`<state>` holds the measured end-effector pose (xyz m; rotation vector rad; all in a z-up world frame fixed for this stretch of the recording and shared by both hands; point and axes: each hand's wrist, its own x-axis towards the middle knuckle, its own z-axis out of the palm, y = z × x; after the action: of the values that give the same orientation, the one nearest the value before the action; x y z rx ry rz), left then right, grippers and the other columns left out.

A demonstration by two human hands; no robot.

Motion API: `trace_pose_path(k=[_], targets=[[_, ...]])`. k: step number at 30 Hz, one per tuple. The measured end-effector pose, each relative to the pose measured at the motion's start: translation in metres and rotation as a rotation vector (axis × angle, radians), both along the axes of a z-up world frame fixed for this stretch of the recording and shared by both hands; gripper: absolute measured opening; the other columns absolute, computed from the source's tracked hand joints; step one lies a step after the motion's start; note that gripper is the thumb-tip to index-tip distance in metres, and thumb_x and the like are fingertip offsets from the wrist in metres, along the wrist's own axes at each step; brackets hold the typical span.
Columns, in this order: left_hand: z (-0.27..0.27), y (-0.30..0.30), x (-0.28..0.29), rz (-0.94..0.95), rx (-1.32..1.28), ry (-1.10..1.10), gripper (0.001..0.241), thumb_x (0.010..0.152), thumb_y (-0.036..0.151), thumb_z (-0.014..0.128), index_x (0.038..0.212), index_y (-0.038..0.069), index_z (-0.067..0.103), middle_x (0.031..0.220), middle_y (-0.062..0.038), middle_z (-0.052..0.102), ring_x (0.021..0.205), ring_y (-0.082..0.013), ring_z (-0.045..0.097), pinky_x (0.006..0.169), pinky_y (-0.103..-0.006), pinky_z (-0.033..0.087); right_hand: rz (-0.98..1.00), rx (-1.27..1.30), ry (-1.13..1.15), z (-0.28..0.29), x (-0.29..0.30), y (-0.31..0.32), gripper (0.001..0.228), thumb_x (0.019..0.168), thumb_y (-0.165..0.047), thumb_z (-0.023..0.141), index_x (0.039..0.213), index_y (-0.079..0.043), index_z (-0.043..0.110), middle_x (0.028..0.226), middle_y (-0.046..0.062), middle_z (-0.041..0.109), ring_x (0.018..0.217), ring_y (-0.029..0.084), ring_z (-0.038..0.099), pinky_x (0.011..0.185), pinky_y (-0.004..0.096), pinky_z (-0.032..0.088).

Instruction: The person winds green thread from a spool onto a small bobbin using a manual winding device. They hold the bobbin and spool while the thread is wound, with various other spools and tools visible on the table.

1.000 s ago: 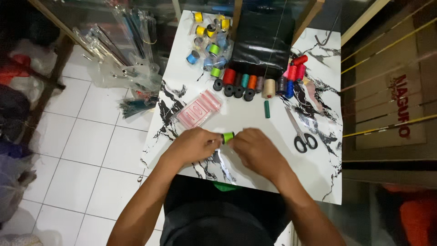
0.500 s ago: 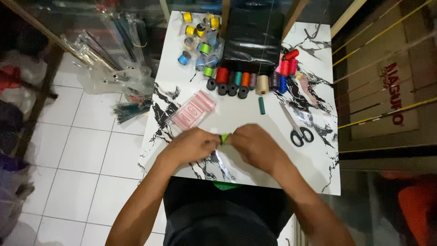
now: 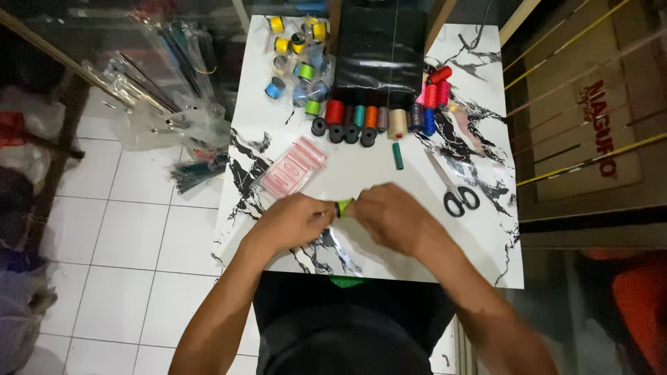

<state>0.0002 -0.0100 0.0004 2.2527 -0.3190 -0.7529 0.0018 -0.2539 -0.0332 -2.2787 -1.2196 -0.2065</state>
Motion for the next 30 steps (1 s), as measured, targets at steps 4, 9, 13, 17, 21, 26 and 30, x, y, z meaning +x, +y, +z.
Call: trace_pose_path(k=[4, 9, 13, 17, 21, 26, 30], targets=[[-0.007, 0.003, -0.011, -0.062, -0.201, -0.015, 0.034, 0.102, 0.014, 0.057, 0.130, -0.002, 0.071, 0.070, -0.020, 0.074, 0.042, -0.0159, 0.054, 0.046, -0.0272, 0.042, -0.057, -0.004, -0.086, -0.018, 0.026, -0.009, 0.008, 0.101, -0.010, 0.065, 0.103, -0.013, 0.072, 0.081, 0.005, 0.065, 0.076, 0.027, 0.062, 0.073, 0.039, 0.052], [0.010, 0.013, -0.005, 0.051, -0.159, -0.113, 0.037, 0.103, 0.021, 0.062, 0.133, 0.001, 0.069, 0.069, -0.020, 0.073, 0.040, -0.0170, 0.052, 0.046, -0.0276, 0.046, 0.107, -0.029, 0.151, -0.061, 0.004, 0.006, 0.005, 0.094, -0.005, 0.065, 0.096, -0.008, 0.069, 0.082, 0.014, 0.067, 0.081, 0.039, 0.066, 0.072, 0.052, 0.053], [-0.004, 0.013, 0.000, -0.010, 0.044, -0.168, 0.037, 0.101, 0.025, 0.058, 0.131, 0.008, 0.073, 0.061, -0.017, 0.070, 0.049, -0.0289, 0.062, 0.055, -0.0411, 0.049, 0.085, -0.083, 0.227, -0.026, -0.011, 0.012, 0.007, 0.093, -0.007, 0.062, 0.091, -0.010, 0.067, 0.081, 0.010, 0.067, 0.079, 0.035, 0.066, 0.073, 0.045, 0.053], [0.007, 0.004, -0.013, -0.127, 0.053, -0.131, 0.036, 0.100, 0.029, 0.055, 0.126, 0.013, 0.076, 0.075, -0.021, 0.074, 0.072, -0.0408, 0.071, 0.071, -0.0498, 0.055, -0.010, -0.069, 0.045, -0.012, 0.019, 0.003, 0.005, 0.099, -0.013, 0.063, 0.097, -0.014, 0.068, 0.082, 0.006, 0.066, 0.080, 0.031, 0.066, 0.071, 0.046, 0.053], [0.018, 0.009, -0.011, -0.097, -0.027, -0.158, 0.039, 0.102, 0.032, 0.054, 0.127, 0.011, 0.076, 0.073, -0.022, 0.074, 0.066, -0.0410, 0.070, 0.065, -0.0489, 0.055, 0.069, 0.047, 0.152, -0.042, 0.035, 0.000, 0.011, 0.091, -0.003, 0.068, 0.099, -0.010, 0.071, 0.087, 0.009, 0.070, 0.083, 0.034, 0.068, 0.076, 0.046, 0.056], [0.007, 0.021, 0.000, -0.048, 0.027, -0.194, 0.038, 0.103, 0.029, 0.054, 0.131, 0.011, 0.073, 0.069, -0.015, 0.073, 0.055, -0.0269, 0.065, 0.060, -0.0383, 0.053, 0.122, -0.016, 0.171, -0.050, -0.006, 0.017, 0.014, 0.089, -0.005, 0.066, 0.101, -0.011, 0.072, 0.085, 0.011, 0.068, 0.082, 0.034, 0.067, 0.081, 0.046, 0.055], [0.017, 0.018, -0.002, -0.104, -0.005, -0.112, 0.037, 0.102, 0.020, 0.056, 0.132, 0.004, 0.071, 0.068, -0.014, 0.074, 0.047, -0.0178, 0.058, 0.056, -0.0319, 0.051, 0.167, -0.003, 0.092, -0.013, 0.007, 0.012, 0.004, 0.093, -0.011, 0.062, 0.093, -0.015, 0.063, 0.079, 0.005, 0.058, 0.079, 0.034, 0.063, 0.071, 0.049, 0.052]])
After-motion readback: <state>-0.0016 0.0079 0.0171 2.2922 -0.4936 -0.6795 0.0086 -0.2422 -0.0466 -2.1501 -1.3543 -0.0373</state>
